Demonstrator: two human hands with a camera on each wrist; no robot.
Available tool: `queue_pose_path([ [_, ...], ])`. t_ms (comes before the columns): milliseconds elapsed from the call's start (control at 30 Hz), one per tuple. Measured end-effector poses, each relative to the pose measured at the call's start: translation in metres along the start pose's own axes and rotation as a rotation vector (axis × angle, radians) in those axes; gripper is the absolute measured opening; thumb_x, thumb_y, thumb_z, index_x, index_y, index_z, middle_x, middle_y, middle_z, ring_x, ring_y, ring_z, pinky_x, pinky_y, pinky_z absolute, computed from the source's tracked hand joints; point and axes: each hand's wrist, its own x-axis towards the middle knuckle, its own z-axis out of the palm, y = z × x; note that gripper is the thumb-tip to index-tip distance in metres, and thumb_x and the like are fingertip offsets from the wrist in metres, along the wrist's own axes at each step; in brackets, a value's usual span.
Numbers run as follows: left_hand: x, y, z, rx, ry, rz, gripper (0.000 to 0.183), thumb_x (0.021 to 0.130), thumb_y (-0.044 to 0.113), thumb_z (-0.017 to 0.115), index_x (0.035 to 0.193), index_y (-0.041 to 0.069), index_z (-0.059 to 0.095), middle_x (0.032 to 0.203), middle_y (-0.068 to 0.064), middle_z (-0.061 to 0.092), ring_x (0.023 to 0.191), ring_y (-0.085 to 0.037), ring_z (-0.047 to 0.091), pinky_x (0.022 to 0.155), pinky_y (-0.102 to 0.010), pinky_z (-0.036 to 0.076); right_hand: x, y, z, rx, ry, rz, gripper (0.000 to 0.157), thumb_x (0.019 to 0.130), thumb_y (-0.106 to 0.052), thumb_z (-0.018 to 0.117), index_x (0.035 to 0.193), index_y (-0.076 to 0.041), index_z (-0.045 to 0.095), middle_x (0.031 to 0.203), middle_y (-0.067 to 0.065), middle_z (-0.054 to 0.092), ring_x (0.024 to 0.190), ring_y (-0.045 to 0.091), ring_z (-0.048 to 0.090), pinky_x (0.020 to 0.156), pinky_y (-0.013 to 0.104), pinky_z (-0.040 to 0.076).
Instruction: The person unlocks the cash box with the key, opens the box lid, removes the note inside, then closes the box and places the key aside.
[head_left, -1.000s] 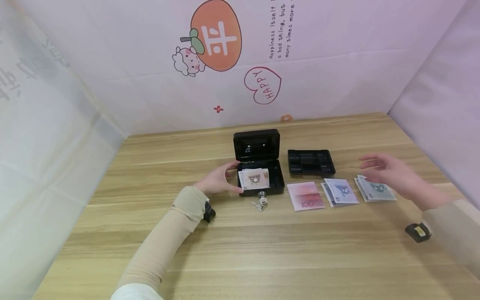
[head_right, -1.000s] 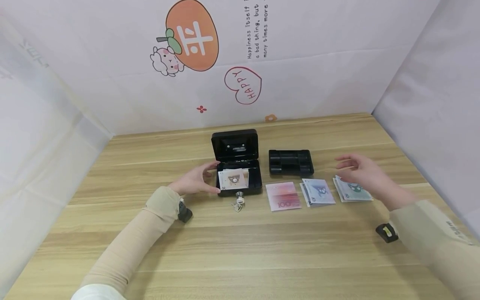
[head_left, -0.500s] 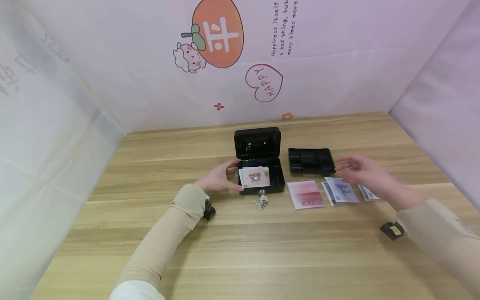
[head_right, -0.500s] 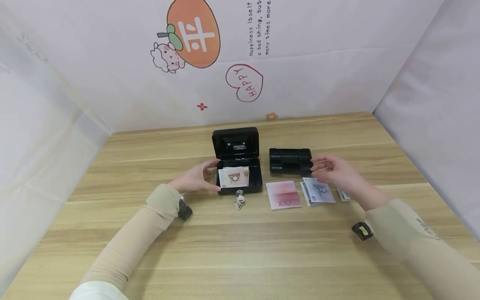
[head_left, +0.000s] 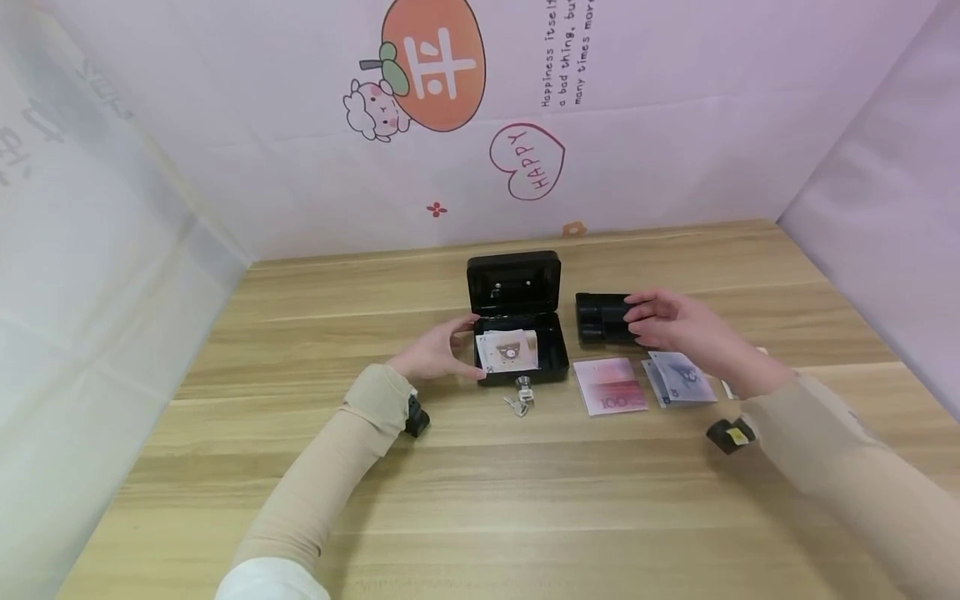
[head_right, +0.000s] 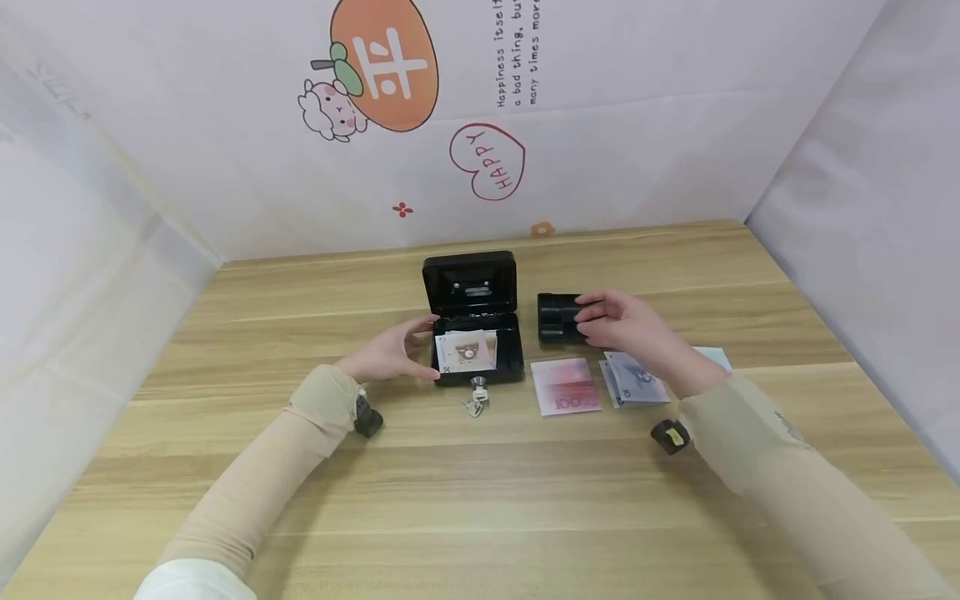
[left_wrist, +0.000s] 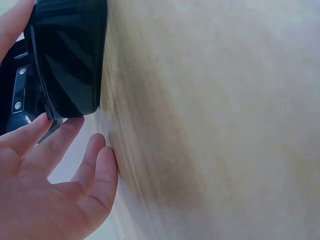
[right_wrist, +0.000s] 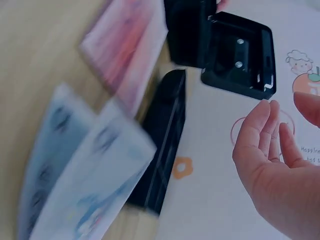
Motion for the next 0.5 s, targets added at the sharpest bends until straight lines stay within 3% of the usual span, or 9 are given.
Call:
queue_pose_path([
  [267,0.000,-0.001,-0.001,0.008,0.001,0.009,0.099,0.071,0.020,0.084,0.149,0.010,0.025,0.151,-0.014,0.033,0.132,-0.035,0.041,0.111,-0.043,0.034,0.024,-0.014,0.023,0.096,-0.084,0.028,0.055,0.092,0.003,0.054,0.139,0.011,0.026,0.115,0.011,0.052,0.094,0.005,0.060,0.085,0.021,0.053],
  [500,0.000,-0.002,0.000,-0.003,0.002,0.004,0.099,0.070,0.019,0.084,0.149,0.011,0.025,0.152,-0.012,0.033,0.133,-0.033,0.040,0.111,-0.043,0.034,0.043,-0.016,0.047,0.079,-0.157,0.071,0.056,0.092,-0.001,0.055,0.139,0.009,0.028,0.122,0.023,0.046,0.100,0.015,0.059,0.090,0.027,0.053],
])
